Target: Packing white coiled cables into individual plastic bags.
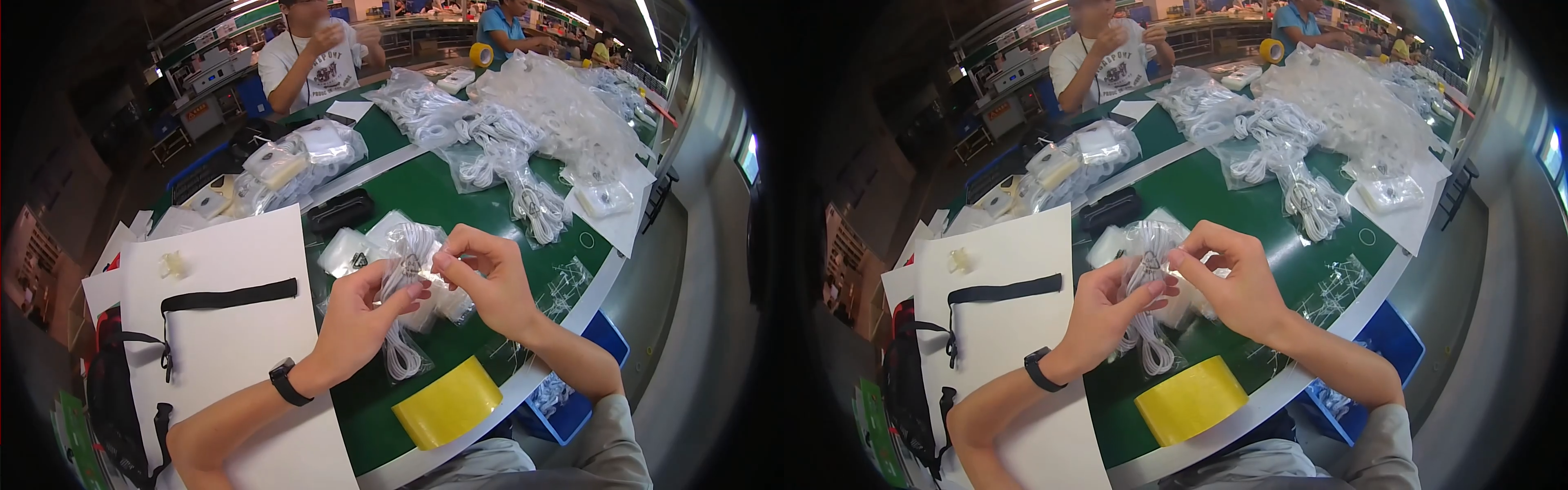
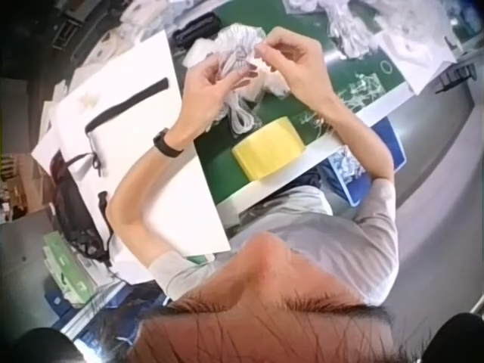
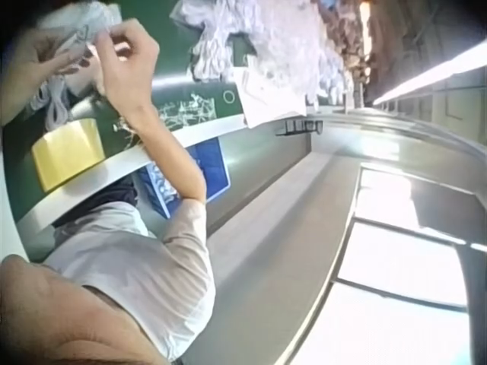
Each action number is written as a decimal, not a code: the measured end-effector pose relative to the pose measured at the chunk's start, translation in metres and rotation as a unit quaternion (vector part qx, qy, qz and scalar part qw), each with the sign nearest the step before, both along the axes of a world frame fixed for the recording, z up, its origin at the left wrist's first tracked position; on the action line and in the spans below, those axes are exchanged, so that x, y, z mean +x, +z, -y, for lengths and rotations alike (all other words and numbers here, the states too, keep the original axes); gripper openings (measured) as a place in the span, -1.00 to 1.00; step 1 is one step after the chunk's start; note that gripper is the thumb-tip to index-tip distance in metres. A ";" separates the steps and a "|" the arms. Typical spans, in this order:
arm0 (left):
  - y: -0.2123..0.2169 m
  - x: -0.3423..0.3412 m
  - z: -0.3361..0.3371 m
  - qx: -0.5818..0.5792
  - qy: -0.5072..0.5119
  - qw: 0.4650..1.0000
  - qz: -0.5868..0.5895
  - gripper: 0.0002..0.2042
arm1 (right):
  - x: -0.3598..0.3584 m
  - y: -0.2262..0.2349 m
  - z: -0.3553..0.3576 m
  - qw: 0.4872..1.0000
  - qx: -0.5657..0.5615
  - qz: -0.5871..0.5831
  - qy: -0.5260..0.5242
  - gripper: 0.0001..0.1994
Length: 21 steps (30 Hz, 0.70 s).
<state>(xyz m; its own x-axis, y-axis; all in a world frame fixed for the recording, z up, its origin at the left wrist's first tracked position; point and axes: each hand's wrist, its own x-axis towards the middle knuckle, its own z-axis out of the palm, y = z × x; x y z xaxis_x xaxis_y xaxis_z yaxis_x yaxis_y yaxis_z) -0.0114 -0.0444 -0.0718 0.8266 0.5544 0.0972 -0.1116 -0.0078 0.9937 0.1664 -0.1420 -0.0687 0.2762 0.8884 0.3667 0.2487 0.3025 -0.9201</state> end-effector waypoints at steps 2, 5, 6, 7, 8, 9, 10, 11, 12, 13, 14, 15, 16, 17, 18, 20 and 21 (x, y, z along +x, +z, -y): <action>0.000 0.000 0.001 -0.027 0.011 0.999 -0.020 -0.70 | -0.002 0.003 0.001 0.998 -0.010 -0.063 0.027 -0.89; 0.002 0.001 0.004 -0.052 0.026 0.998 -0.013 -0.74 | -0.002 0.006 0.001 0.988 -0.028 -0.134 0.067 -0.87; 0.001 0.002 0.004 -0.050 0.036 0.998 0.004 -0.75 | -0.001 0.007 0.001 0.986 -0.036 -0.142 0.078 -0.86; 0.000 0.002 0.004 -0.048 0.045 0.998 0.021 -0.76 | -0.001 0.008 0.001 0.986 -0.036 -0.142 0.079 -0.86; -0.003 0.003 0.003 -0.048 0.046 0.998 0.021 -0.76 | 0.000 0.009 0.003 0.976 -0.051 -0.188 0.094 -0.85; -0.009 0.003 0.002 -0.015 0.056 0.998 -0.002 -0.77 | 0.001 0.011 0.004 0.964 -0.066 -0.234 0.109 -0.83; -0.014 0.003 0.001 0.017 0.067 0.997 -0.025 -0.77 | 0.002 0.012 0.004 0.964 -0.066 -0.235 0.110 -0.83; -0.018 0.004 0.000 0.017 0.068 0.997 -0.026 -0.77 | 0.005 0.013 0.005 0.948 -0.072 -0.282 0.132 -0.83; -0.022 0.004 -0.001 0.041 0.068 0.996 -0.040 -0.75 | 0.006 0.013 0.005 0.929 -0.077 -0.329 0.153 -0.82; -0.023 0.004 -0.001 0.064 0.069 0.994 -0.054 -0.72 | 0.007 0.013 0.004 0.928 -0.078 -0.330 0.153 -0.82; -0.023 0.004 0.000 0.063 0.069 0.994 -0.055 -0.72 | 0.008 0.012 0.003 0.917 -0.083 -0.353 0.169 -0.81; -0.021 0.004 0.002 0.041 0.072 0.996 -0.026 -0.72 | 0.008 0.011 0.003 0.904 -0.089 -0.375 0.184 -0.81; -0.018 0.005 0.004 0.018 0.072 0.997 0.004 -0.72 | 0.006 0.012 0.003 0.904 -0.089 -0.375 0.183 -0.81; -0.016 0.006 0.005 0.018 0.072 0.997 0.005 -0.72 | 0.001 0.014 0.004 0.926 -0.119 -0.319 0.161 -0.81; -0.014 0.006 0.007 -0.004 0.072 0.997 0.019 -0.75 | -0.002 0.014 0.005 0.944 -0.149 -0.261 0.137 -0.81; -0.008 0.006 0.010 -0.024 0.072 0.997 0.034 -0.78 | -0.002 0.010 0.004 0.959 -0.131 -0.216 0.128 -0.80; -0.004 0.005 0.010 -0.038 0.054 0.997 0.030 -0.77 | -0.002 0.009 0.004 0.971 -0.113 -0.171 0.119 -0.79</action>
